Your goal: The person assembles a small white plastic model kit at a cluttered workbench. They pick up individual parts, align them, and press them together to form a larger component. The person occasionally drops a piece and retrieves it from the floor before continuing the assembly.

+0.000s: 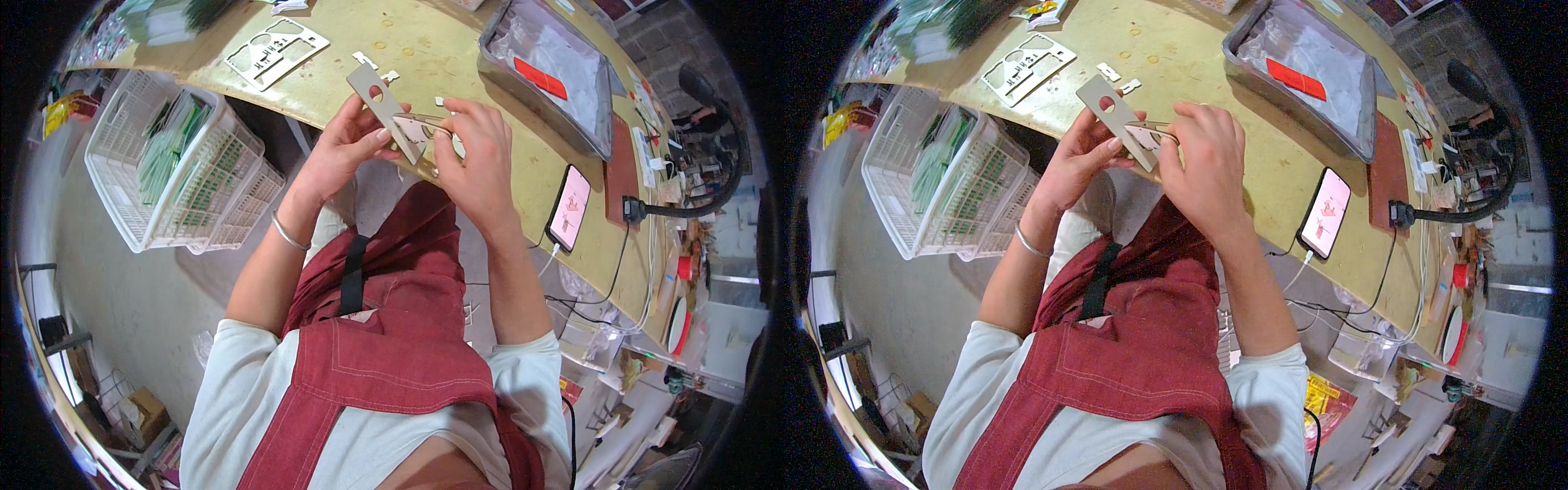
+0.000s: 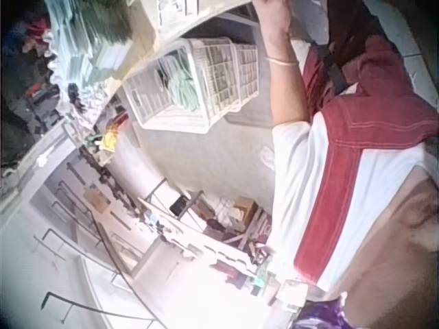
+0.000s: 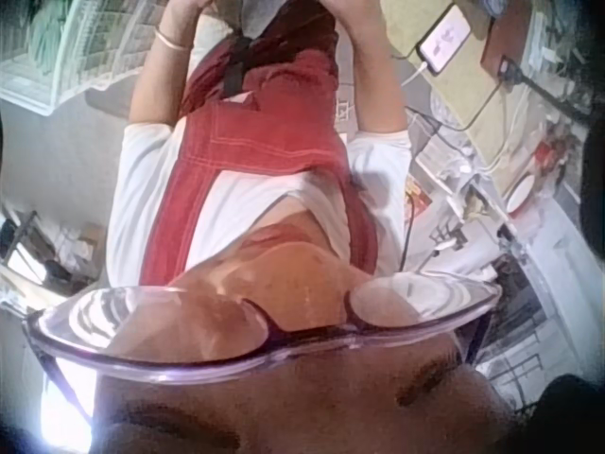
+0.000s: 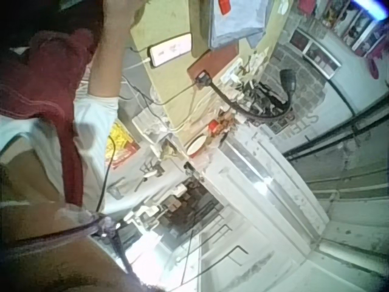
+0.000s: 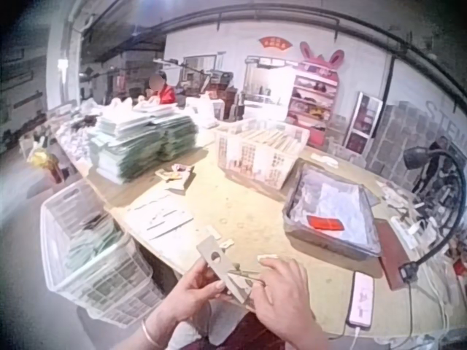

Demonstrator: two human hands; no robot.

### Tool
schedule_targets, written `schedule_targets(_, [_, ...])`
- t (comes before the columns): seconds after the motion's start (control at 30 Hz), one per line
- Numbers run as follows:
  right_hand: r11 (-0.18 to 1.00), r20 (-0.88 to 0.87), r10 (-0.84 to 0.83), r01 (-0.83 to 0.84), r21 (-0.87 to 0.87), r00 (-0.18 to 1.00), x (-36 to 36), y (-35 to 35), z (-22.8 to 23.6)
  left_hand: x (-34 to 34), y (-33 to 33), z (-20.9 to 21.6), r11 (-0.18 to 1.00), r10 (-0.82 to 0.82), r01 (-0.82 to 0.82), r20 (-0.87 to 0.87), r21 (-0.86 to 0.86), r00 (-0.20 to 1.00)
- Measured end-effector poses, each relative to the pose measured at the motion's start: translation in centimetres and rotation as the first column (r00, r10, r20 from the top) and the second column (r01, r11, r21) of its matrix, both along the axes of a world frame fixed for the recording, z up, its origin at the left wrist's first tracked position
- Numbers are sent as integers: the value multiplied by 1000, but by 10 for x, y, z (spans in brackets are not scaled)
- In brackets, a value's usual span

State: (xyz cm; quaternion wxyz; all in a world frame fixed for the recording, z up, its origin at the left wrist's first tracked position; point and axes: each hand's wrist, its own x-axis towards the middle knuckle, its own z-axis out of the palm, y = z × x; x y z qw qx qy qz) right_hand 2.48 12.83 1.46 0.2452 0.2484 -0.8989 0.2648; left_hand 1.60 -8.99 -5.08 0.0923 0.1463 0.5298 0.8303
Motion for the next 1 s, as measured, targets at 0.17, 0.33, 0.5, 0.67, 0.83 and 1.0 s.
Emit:
schedule_targets(0.17, [998, 20, 13, -12, -65, 1000, 4, 3, -6, -1, 1, -1, 1000, -2, 2, -1, 4, 1000])
schedule_targets(0.33, [996, 29, 19, -17, -85, 999, 5, 4, -9, -2, 0, -3, 1000, -6, 6, -5, 15, 1000])
schedule_targets(0.5, [998, 8, 9, -8, -60, 1000, 7, 4, -11, -1, 0, 0, 1000, -6, 6, 12, -4, 1000])
schedule_targets(0.67, [1000, 3, 9, -9, -29, 1000, 8, 4, -12, -1, 0, -1, 1000, -14, 14, 4, 5, 1000])
schedule_targets(0.83, [1000, -18, -10, 10, 14, 1000, 9, 3, -12, -2, 0, -1, 1000, -14, 14, -5, -8, 1000])
schedule_targets(1.0, [999, -35, -42, 43, 30, 999, 11, 0, -12, -1, 0, -2, 1000, -6, 6, -7, 2, 1000])
